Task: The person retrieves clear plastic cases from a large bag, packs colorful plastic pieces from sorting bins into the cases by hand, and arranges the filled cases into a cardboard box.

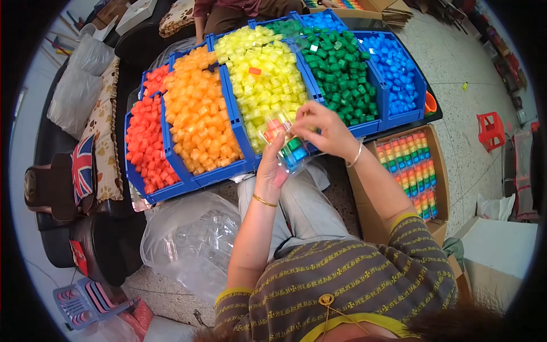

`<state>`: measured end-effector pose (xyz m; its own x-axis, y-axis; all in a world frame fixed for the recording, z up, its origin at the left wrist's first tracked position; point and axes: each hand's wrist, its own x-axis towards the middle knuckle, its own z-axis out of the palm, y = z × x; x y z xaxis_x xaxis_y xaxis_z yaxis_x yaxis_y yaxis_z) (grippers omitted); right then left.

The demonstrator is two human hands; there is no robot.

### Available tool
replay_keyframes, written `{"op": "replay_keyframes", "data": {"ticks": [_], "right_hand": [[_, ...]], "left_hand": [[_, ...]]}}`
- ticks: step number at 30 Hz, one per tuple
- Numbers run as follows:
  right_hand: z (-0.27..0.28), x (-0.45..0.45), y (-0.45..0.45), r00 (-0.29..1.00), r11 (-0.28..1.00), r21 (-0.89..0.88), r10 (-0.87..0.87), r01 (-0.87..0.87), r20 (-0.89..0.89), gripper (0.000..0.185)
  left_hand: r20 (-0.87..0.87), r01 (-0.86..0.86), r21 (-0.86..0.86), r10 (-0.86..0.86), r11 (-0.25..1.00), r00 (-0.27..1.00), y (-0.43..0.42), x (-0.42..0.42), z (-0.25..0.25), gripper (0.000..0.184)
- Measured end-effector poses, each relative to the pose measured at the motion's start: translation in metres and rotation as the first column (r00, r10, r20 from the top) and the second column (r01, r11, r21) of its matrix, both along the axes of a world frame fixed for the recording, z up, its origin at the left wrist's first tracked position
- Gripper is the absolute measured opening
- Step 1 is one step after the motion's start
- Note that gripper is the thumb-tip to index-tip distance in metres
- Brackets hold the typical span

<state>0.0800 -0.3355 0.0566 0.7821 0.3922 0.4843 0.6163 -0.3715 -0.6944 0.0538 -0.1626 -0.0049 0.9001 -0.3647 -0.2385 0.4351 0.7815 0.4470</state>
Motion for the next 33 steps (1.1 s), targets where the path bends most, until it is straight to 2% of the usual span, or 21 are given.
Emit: {"op": "replay_keyframes", "data": {"ticks": [1, 2, 4, 5, 8, 10, 12, 14, 16, 17, 18, 20, 21, 22, 24, 25, 26, 28, 29, 31, 33], "right_hand": [[-0.002, 0.009, 0.006, 0.992, 0.991, -0.049, -0.125, 0.125, 0.005, 0.012], [-0.005, 0.02, 0.012, 0.992, 0.991, -0.049, -0.123, 0.123, 0.005, 0.012], [-0.018, 0.045, 0.024, 0.896, 0.898, -0.197, -0.327, 0.393, 0.299, 0.02], [-0.028, 0.058, 0.028, 0.876, 0.862, -0.274, -0.316, 0.426, 0.364, 0.024], [-0.043, 0.073, 0.035, 0.86, 0.784, -0.399, -0.319, 0.475, 0.398, 0.023], [-0.04, 0.074, 0.037, 0.869, 0.782, -0.422, -0.296, 0.459, 0.396, 0.022], [-0.035, 0.068, 0.039, 0.835, 0.841, -0.243, -0.359, 0.484, 0.417, 0.02], [-0.024, 0.059, 0.045, 0.851, 0.866, -0.204, -0.359, 0.457, 0.384, 0.018], [-0.005, 0.041, 0.055, 0.989, 0.987, 0.073, -0.139, 0.143, -0.053, 0.019], [0.004, 0.033, 0.062, 0.998, 0.999, 0.035, -0.022, 0.025, -0.063, 0.017], [0.004, 0.029, 0.067, 0.998, 0.999, 0.033, -0.017, 0.02, -0.064, 0.017], [0.004, 0.023, 0.079, 0.99, 0.984, -0.118, 0.138, -0.133, 0.032, 0.014], [0.004, 0.022, 0.087, 0.979, 0.984, -0.109, 0.155, -0.141, 0.131, 0.014], [0.004, 0.025, 0.094, 0.978, 0.983, -0.112, 0.162, -0.148, 0.132, 0.014], [0.006, 0.042, 0.107, 0.968, 0.989, -0.058, 0.142, -0.133, 0.205, 0.013], [0.007, 0.056, 0.116, 0.962, 0.995, -0.09, 0.064, -0.042, 0.265, 0.017], [0.004, 0.072, 0.126, 0.963, 0.995, -0.088, 0.063, -0.042, 0.261, 0.017], [-0.005, 0.1, 0.144, 0.917, 0.929, -0.35, 0.034, 0.118, 0.398, 0.019], [-0.009, 0.107, 0.151, 0.916, 0.931, -0.347, 0.037, 0.114, 0.4, 0.019], [-0.012, 0.113, 0.163, 0.904, 0.819, -0.531, 0.035, 0.219, 0.426, 0.02], [-0.01, 0.118, 0.167, 0.91, 0.801, -0.56, 0.046, 0.214, 0.413, 0.022]], "left_hand": [[0.007, -0.011, -0.03, 0.011, 0.999, 1.0, 0.007, -0.003, 0.0, 0.044], [0.013, -0.02, -0.061, 0.02, 0.998, 1.0, 0.014, -0.004, -0.001, 0.042], [-0.022, -0.025, -0.096, 0.023, 0.995, 0.999, 0.022, -0.006, -0.003, 0.04], [-0.024, -0.032, -0.11, 0.029, 0.993, 0.999, 0.027, -0.007, -0.004, 0.041], [-0.004, -0.053, -0.098, 0.053, 0.994, 0.999, 0.04, -0.009, -0.006, 0.042], [0.007, -0.082, -0.053, 0.082, 0.995, 0.997, 0.046, -0.011, -0.004, 0.043], [0.01, -0.101, -0.05, 0.102, 0.994, 0.995, 0.049, -0.011, -0.002, 0.043], [0.011, -0.082, -0.053, 0.083, 0.995, 0.997, 0.052, -0.008, 0.0, 0.043], [0.003, -0.063, -0.094, 0.064, 0.994, 0.998, 0.055, -0.006, -0.001, 0.042], [0.005, -0.06, -0.111, 0.061, 0.992, 0.998, 0.055, -0.004, -0.001, 0.042], [0.008, -0.056, -0.129, 0.057, 0.99, 0.998, 0.056, -0.003, 0.001, 0.042], [0.023, -0.068, -0.132, 0.072, 0.989, 0.997, 0.06, -0.004, 0.005, 0.043], [0.02, -0.097, -0.142, 0.101, 0.985, 0.995, 0.064, -0.004, 0.007, 0.043], [0.016, -0.125, -0.15, 0.129, 0.981, 0.992, 0.068, -0.005, 0.008, 0.044], [0.017, -0.145, -0.154, 0.149, 0.977, 0.989, 0.079, -0.008, 0.006, 0.046], [0.029, -0.125, -0.242, 0.136, 0.962, 0.99, 0.086, -0.008, 0.003, 0.048], [0.042, -0.101, -0.326, 0.121, 0.94, 0.992, 0.091, -0.009, 0.0, 0.05], [0.053, -0.086, -0.38, 0.114, 0.921, 0.992, 0.099, -0.009, 0.0, 0.053], [0.039, -0.109, -0.369, 0.132, 0.923, 0.99, 0.104, -0.009, -0.002, 0.054], [0.035, -0.127, -0.358, 0.149, 0.925, 0.988, 0.111, -0.01, -0.003, 0.052], [0.035, -0.15, -0.348, 0.173, 0.926, 0.984, 0.116, -0.01, -0.004, 0.05]]}}
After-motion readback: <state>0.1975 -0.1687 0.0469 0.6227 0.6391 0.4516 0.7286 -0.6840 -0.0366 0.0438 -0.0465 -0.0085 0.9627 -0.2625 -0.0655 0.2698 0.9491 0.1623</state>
